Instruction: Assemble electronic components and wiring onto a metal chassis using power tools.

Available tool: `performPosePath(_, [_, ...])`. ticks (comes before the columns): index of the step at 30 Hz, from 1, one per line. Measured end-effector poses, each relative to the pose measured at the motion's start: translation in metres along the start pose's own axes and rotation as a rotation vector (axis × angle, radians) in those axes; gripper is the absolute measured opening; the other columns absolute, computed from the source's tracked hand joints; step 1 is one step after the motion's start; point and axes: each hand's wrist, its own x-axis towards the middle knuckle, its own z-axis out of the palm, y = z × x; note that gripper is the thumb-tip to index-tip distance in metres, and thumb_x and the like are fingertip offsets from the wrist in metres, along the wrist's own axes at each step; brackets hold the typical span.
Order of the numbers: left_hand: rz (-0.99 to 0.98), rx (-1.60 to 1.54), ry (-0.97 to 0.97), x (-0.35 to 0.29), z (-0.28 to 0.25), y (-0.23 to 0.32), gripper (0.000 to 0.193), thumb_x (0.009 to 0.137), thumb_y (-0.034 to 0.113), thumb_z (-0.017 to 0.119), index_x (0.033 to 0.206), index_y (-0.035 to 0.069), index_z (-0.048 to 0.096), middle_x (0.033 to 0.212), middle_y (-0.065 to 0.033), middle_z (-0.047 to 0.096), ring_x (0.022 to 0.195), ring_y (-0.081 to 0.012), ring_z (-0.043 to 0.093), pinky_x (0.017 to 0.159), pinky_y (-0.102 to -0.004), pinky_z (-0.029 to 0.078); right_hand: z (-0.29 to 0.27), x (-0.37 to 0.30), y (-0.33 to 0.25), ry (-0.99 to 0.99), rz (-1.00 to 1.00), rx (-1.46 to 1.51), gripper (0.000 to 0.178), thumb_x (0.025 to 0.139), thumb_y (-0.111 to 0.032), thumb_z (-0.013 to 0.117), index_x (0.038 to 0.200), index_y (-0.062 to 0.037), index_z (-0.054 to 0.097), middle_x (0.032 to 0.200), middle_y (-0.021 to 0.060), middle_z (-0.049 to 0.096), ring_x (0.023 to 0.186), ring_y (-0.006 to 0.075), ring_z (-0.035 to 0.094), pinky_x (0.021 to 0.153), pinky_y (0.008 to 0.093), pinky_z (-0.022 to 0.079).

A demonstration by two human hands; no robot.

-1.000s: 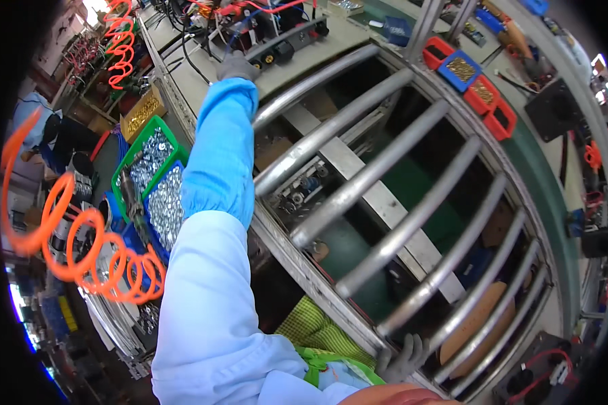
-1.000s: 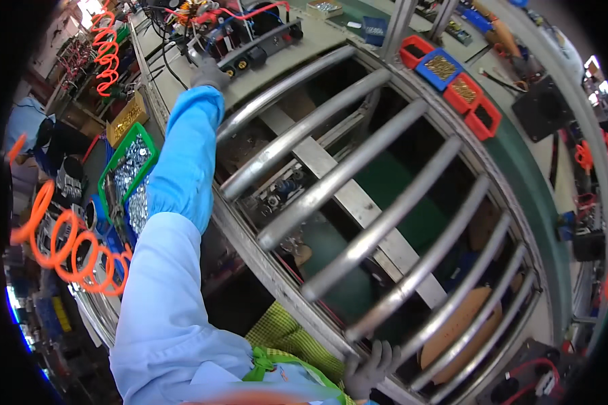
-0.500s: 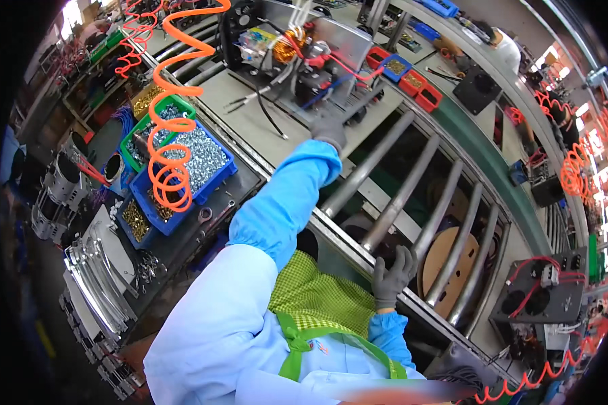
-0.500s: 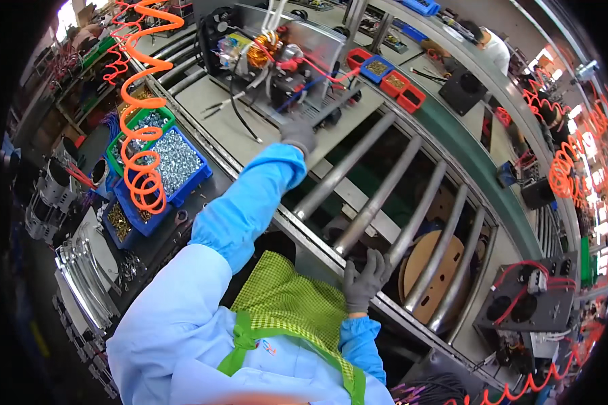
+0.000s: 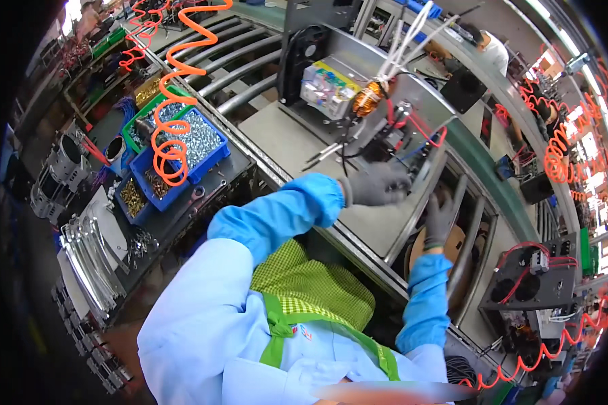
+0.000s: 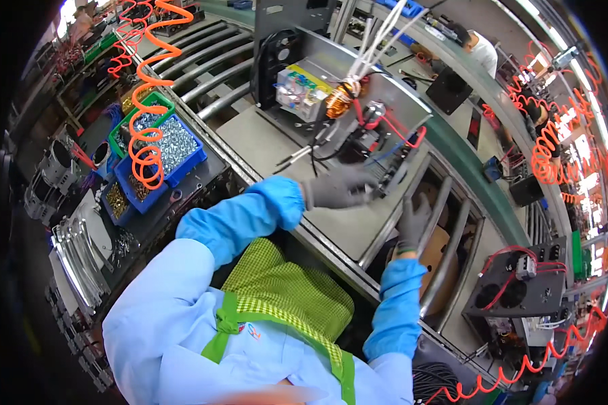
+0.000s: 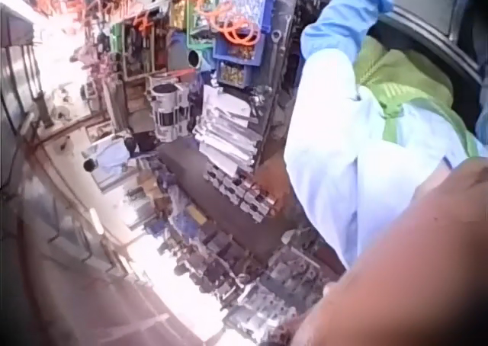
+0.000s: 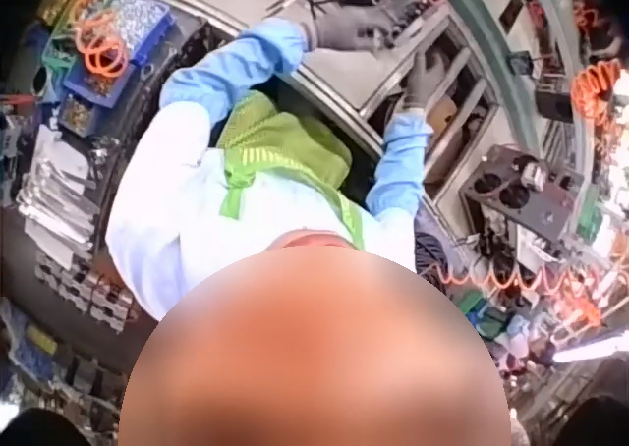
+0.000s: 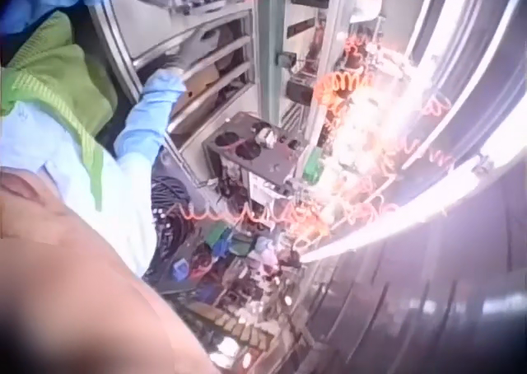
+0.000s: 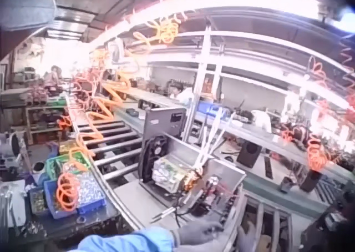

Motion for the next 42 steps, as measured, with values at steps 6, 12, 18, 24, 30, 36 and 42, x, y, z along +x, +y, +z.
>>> performPosePath(6, [-0.099, 0.745, 1.024, 0.000, -0.136, -0.041, 0.065, 0.076, 0.032, 0.069, 0.128, 0.006, 0.040, 0.100, -0.0207, 0.058, 0.095, -0.0379, 0.058, 0.098, -0.0434, 0.038, -0.003, 0.079, 0.124, -0.244, 0.159, -0.002, 0.071, 0.074, -0.039, 0.070, 0.124, 0.0086, 0.052, 0.128, 0.0253, 0.051, 0.118, 0.0330, 0.049, 0.100, 0.0371, 0.037])
performPosePath(12, [-0.730, 0.360, 0.628, 0.011, -0.162, -0.131, 0.076, 0.069, 0.025, 0.068, 0.135, 0.005, 0.036, 0.110, -0.0237, 0.061, 0.108, -0.0385, 0.056, 0.096, -0.0407, 0.043, -0.004, 0.091, 0.152, -0.195, 0.228, 0.113, 0.057, 0.072, -0.024, 0.066, 0.124, -0.0014, 0.055, 0.112, 0.0189, 0.061, 0.094, 0.0274, 0.061, 0.085, 0.0348, 0.047])
performPosePath(18, [-0.817, 0.253, 0.745, 0.013, -0.152, -0.165, 0.037, 0.072, 0.022, 0.061, 0.107, 0.010, 0.067, 0.104, -0.0164, 0.067, 0.105, -0.0333, 0.061, 0.093, -0.0392, 0.045, -0.019, 0.086, 0.137, -0.104, 0.389, -0.051, 0.050, 0.068, -0.022, 0.066, 0.112, 0.0005, 0.058, 0.099, 0.0233, 0.065, 0.093, 0.0350, 0.063, 0.081, 0.0418, 0.049])
performPosePath(24, [-0.757, 0.355, 0.659, 0.006, -0.122, -0.114, 0.036, 0.073, 0.016, 0.057, 0.107, 0.004, 0.064, 0.098, -0.0207, 0.066, 0.098, -0.0378, 0.062, 0.085, -0.0407, 0.048, -0.038, 0.046, 0.188, 0.025, 0.278, -0.026, 0.047, 0.072, -0.021, 0.062, 0.113, 0.0010, 0.055, 0.096, 0.0226, 0.064, 0.090, 0.0347, 0.062, 0.080, 0.0404, 0.048])
performPosePath(30, [-0.678, 0.300, 0.681, -0.029, -0.112, -0.095, 0.036, 0.073, 0.014, 0.056, 0.106, 0.002, 0.062, 0.092, -0.0230, 0.066, 0.095, -0.0403, 0.061, 0.082, -0.0423, 0.048, -0.080, -0.028, 0.129, -0.018, 0.356, -0.085, 0.052, 0.074, -0.016, 0.062, 0.123, -0.0009, 0.051, 0.118, 0.0218, 0.053, 0.114, 0.0351, 0.050, 0.097, 0.0421, 0.039])
performPosePath(36, [-0.736, 0.306, 0.628, -0.019, -0.098, -0.062, 0.039, 0.075, 0.018, 0.056, 0.111, 0.005, 0.060, 0.100, -0.0221, 0.065, 0.100, -0.0403, 0.059, 0.086, -0.0430, 0.046, -0.107, -0.031, 0.044, 0.250, -0.460, -0.773, 0.049, 0.077, -0.021, 0.067, 0.123, -0.0125, 0.056, 0.133, 0.0140, 0.045, 0.124, 0.0374, 0.040, 0.102, 0.0437, 0.034])
performPosePath(42, [-0.773, 0.317, 0.545, -0.021, -0.097, -0.068, 0.042, 0.076, 0.020, 0.057, 0.116, 0.008, 0.058, 0.103, -0.0208, 0.065, 0.101, -0.0401, 0.059, 0.089, -0.0441, 0.045, -0.145, 0.029, 0.083, 0.345, -0.203, 0.091, 0.021, 0.091, -0.022, 0.052, 0.092, -0.0026, 0.060, 0.095, 0.0154, 0.062, 0.088, 0.0314, 0.059, 0.079, 0.0377, 0.046])
